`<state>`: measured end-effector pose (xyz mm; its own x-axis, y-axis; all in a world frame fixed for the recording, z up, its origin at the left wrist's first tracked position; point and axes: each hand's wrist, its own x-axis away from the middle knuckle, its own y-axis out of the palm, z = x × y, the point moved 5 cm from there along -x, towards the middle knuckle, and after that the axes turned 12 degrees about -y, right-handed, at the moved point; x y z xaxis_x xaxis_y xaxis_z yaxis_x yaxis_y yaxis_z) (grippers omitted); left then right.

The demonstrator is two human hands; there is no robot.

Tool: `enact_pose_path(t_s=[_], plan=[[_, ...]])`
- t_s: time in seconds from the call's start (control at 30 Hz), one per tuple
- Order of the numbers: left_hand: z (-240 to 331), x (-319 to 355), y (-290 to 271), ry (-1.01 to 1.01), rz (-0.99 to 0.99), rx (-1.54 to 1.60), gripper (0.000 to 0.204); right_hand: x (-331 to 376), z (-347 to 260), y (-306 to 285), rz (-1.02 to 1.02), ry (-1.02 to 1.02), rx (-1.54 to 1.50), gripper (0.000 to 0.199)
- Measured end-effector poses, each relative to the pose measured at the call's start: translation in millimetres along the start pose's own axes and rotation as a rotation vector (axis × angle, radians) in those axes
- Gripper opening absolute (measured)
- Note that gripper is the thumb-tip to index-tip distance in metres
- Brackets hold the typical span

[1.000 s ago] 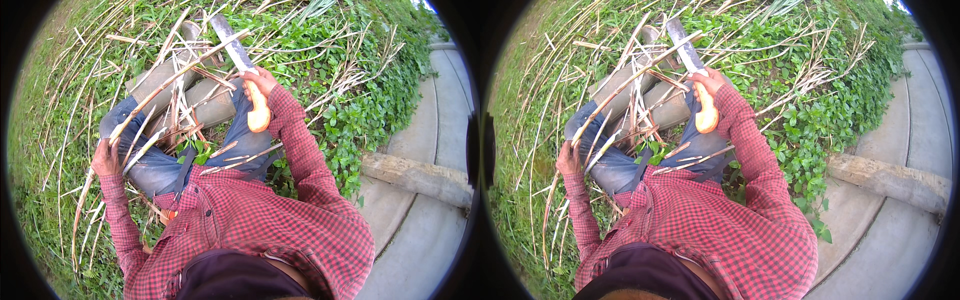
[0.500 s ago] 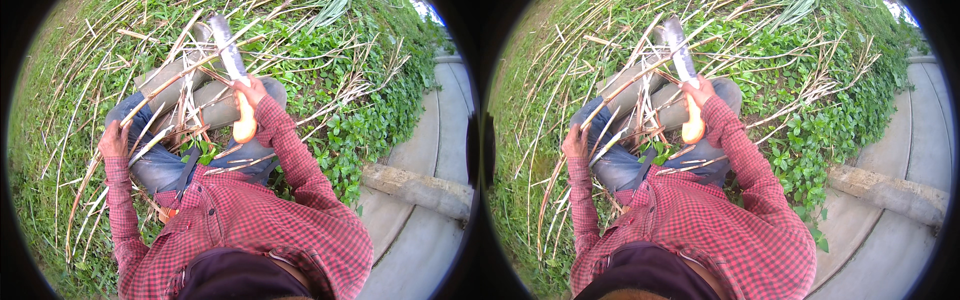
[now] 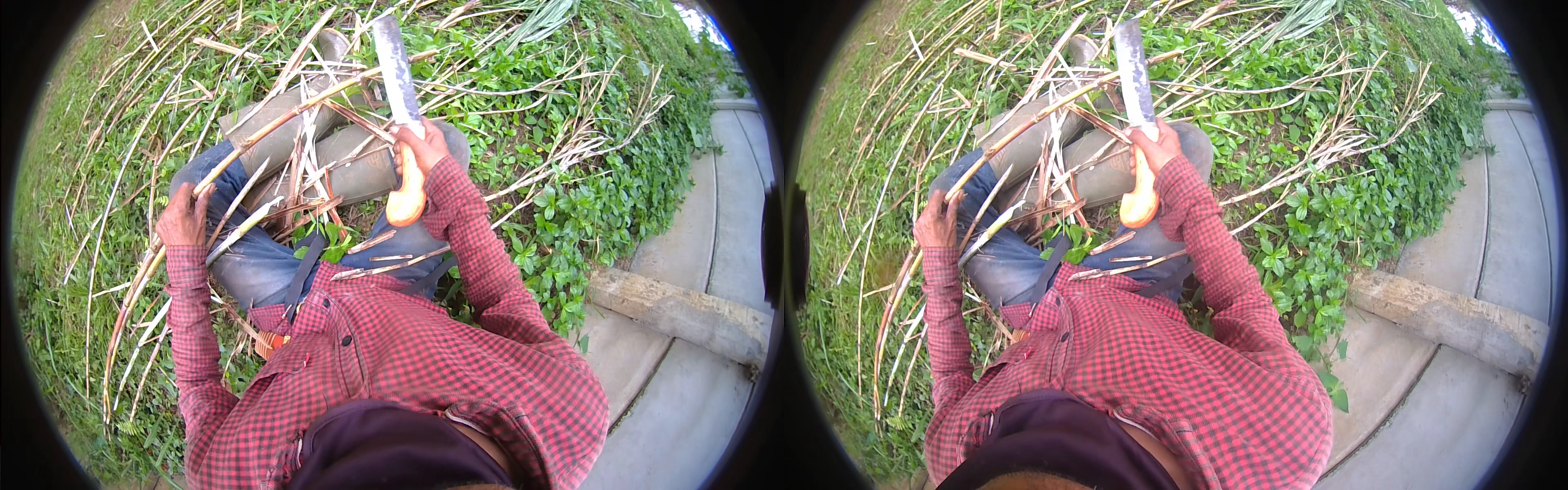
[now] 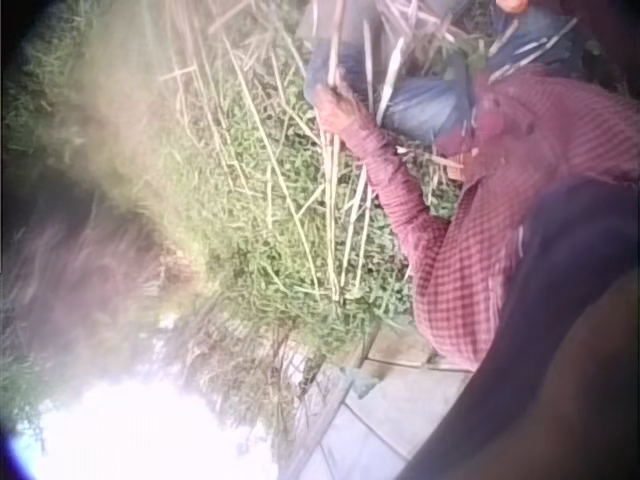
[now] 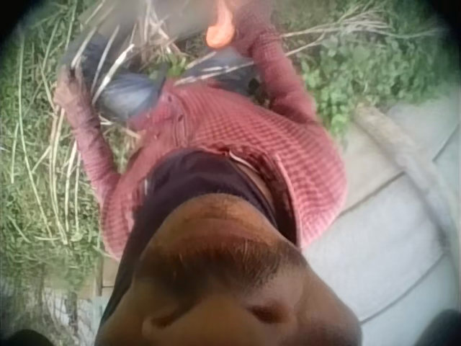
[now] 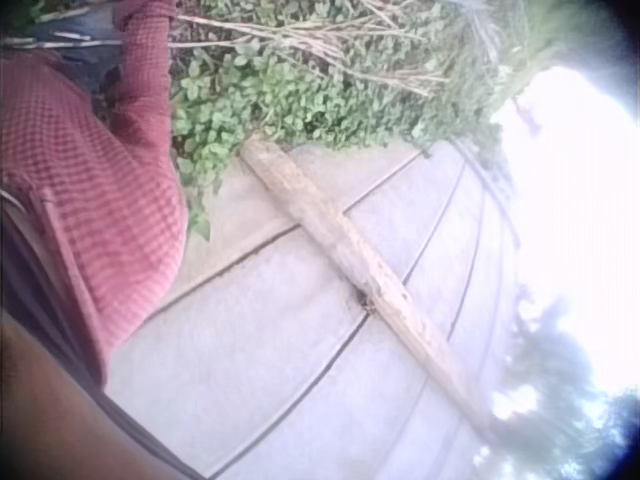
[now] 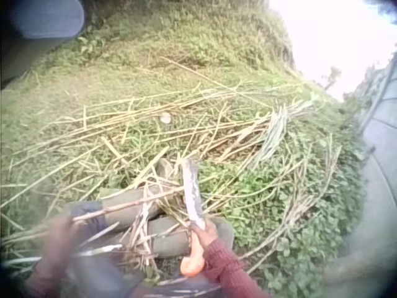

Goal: The person sits on the ground and uses a knife to cut long, thin sticks into smaller pieces. They hold the sticks with one hand and repeatedly slice them with the knife, dropping the cut pieces onto the ground.

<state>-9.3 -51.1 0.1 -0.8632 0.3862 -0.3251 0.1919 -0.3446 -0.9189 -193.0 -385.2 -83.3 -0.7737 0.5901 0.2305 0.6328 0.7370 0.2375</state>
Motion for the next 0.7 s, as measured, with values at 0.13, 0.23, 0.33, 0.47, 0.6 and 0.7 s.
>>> enact_pose_path(t_s=[0.13, 0.23, 0.33, 0.47, 0.6, 0.7], plan=[[-4.5, -4.5, 9.2, -0.071, -0.121, -0.054, 0.034, 38.3, 11.6, 62.6, -0.335, 0.068, 0.041, 0.045], [-6.9, -7.2, -0.7, -0.052, -0.065, 0.002, 0.036, 34.8, 2.7, 66.3, -0.275, 0.068, -0.019, 0.034], [-11.5, -10.7, -9.6, -0.030, -0.052, -0.034, 0.034, 5.0, -11.9, 23.8, -0.093, -0.065, -0.012, 0.028], [-5.5, -17.4, -14.6, -0.023, -0.115, -0.025, 0.032, -16.4, -16.8, -9.5, 0.077, -0.146, -0.068, 0.029], [8.8, -31.7, -16.1, -0.024, -0.143, 0.014, 0.032, 19.8, -2.0, 49.6, -0.145, -0.059, -0.027, 0.034], [1.2, -31.7, -11.5, -0.093, -0.231, -0.007, 0.037, 42.7, -7.7, 82.1, -0.387, -0.053, 0.003, 0.035]])
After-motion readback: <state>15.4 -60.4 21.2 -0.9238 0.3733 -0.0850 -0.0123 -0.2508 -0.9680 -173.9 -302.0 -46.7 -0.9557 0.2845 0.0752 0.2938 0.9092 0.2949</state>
